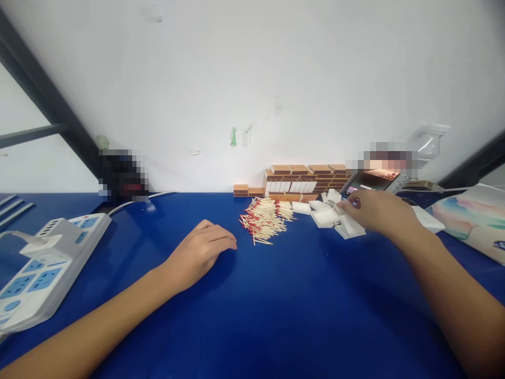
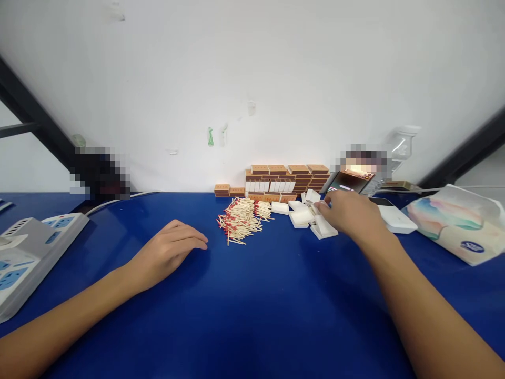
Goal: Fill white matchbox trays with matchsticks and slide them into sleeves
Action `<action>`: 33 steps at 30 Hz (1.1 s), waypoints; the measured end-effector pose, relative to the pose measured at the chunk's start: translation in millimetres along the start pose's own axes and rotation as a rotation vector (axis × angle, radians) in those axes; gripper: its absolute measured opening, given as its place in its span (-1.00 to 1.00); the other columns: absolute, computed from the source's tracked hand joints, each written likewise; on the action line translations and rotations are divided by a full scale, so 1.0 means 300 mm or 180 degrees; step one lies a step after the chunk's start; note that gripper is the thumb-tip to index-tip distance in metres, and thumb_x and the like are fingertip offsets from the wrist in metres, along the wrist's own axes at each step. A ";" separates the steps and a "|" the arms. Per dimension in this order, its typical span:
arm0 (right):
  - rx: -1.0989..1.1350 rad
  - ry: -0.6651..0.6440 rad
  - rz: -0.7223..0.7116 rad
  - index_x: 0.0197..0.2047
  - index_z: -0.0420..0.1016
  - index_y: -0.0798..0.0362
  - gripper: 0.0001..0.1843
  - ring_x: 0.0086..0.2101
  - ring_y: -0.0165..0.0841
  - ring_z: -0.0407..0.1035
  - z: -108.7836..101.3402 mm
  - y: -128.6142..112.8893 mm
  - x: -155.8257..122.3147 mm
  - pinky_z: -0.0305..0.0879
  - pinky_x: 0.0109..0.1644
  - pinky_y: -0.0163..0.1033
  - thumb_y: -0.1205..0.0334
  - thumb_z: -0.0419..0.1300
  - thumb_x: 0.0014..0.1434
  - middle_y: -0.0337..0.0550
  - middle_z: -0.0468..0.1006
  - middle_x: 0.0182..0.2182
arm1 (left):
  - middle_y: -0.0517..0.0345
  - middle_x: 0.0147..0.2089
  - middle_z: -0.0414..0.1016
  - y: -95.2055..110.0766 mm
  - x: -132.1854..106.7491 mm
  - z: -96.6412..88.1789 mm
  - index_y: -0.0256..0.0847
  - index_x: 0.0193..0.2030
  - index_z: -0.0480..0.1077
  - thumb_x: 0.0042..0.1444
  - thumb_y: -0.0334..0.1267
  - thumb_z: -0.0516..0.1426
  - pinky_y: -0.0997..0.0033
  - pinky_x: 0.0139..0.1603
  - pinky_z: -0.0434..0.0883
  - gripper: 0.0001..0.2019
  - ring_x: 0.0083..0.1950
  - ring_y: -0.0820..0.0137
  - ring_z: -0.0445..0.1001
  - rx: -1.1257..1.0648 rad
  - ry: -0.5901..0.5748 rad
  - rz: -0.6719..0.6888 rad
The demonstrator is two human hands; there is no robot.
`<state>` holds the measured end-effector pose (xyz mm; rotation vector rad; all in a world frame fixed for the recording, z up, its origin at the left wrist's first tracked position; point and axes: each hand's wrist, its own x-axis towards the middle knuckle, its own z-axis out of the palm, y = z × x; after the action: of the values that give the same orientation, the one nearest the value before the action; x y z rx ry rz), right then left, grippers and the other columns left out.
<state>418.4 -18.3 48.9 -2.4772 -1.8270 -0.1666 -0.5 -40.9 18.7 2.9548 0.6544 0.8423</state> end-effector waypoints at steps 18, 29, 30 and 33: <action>0.0169 0.0877 0.0005 -0.17 0.56 0.06 -0.66 -0.30 -0.13 0.45 -0.013 -0.050 -0.033 0.06 -0.33 -0.15 0.04 0.05 0.37 0.06 0.65 -0.25 | 0.13 -0.01 0.65 -0.011 -0.003 0.012 -0.18 -0.05 0.49 0.42 -0.36 0.14 0.29 0.03 0.33 -0.91 -0.03 0.39 0.59 0.0024 0.0094 -0.0070; 0.1107 0.1988 -0.2230 -0.25 0.51 0.04 -0.72 -0.45 -0.34 0.36 0.014 -0.176 -0.114 0.19 -0.34 -0.23 0.15 0.07 0.45 -0.16 0.55 -0.42 | 0.12 -0.03 0.62 -0.014 -0.008 0.015 -0.20 -0.01 0.47 0.37 -0.56 0.02 0.27 0.01 0.34 -0.74 -0.03 0.38 0.55 -0.0074 -0.0082 -0.0105; 0.1159 0.1907 -0.2410 -0.27 0.49 0.04 -0.72 -0.46 -0.35 0.36 0.016 -0.190 -0.127 0.20 -0.34 -0.23 0.16 0.06 0.46 -0.16 0.54 -0.42 | 0.12 -0.03 0.62 -0.016 -0.009 0.013 -0.20 -0.01 0.47 0.38 -0.56 0.01 0.28 0.00 0.34 -0.73 -0.03 0.38 0.55 -0.0069 -0.0077 -0.0097; 0.1297 0.1752 -0.2810 -0.25 0.48 0.03 -0.74 -0.44 -0.36 0.37 0.021 -0.227 -0.164 0.21 -0.34 -0.24 0.22 0.05 0.47 -0.16 0.55 -0.40 | 0.12 -0.03 0.63 -0.018 -0.007 0.014 -0.20 -0.02 0.47 0.40 -0.54 0.01 0.28 0.00 0.34 -0.75 -0.04 0.39 0.56 -0.0075 -0.0058 -0.0060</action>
<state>339.3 -44.0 35.6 -1.0902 -2.2200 -0.4047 -2.3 -36.3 13.4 2.9270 0.6656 0.8148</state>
